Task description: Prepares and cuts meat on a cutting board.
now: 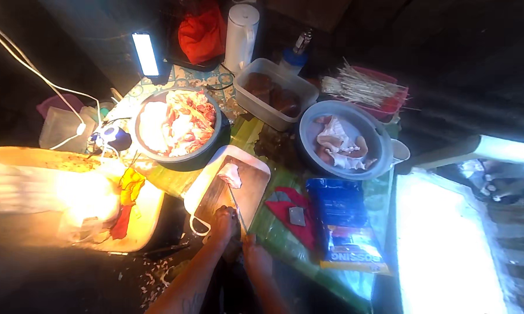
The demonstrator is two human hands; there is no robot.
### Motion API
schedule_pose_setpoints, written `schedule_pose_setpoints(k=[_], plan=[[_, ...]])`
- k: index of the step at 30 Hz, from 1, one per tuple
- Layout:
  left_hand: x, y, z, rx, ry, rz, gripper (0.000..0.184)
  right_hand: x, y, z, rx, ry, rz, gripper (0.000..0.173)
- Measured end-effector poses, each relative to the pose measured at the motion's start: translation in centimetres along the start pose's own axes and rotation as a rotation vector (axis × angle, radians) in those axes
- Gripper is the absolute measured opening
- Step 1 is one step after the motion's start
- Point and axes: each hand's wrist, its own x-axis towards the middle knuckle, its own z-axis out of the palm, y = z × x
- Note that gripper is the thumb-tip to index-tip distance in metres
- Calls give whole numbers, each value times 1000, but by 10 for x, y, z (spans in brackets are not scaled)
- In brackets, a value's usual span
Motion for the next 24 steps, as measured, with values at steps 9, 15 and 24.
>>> schedule_pose_setpoints(k=[9, 15, 24], plan=[[7, -3, -3, 33, -43, 40, 28, -37, 43, 29, 72, -114, 104, 49], [-4, -13, -1, 115, 0, 112, 33, -2, 39, 14, 173, -114, 3, 51], [6, -91, -32, -563, 334, -392, 69, 16, 31, 32, 510, -144, -238, 58]])
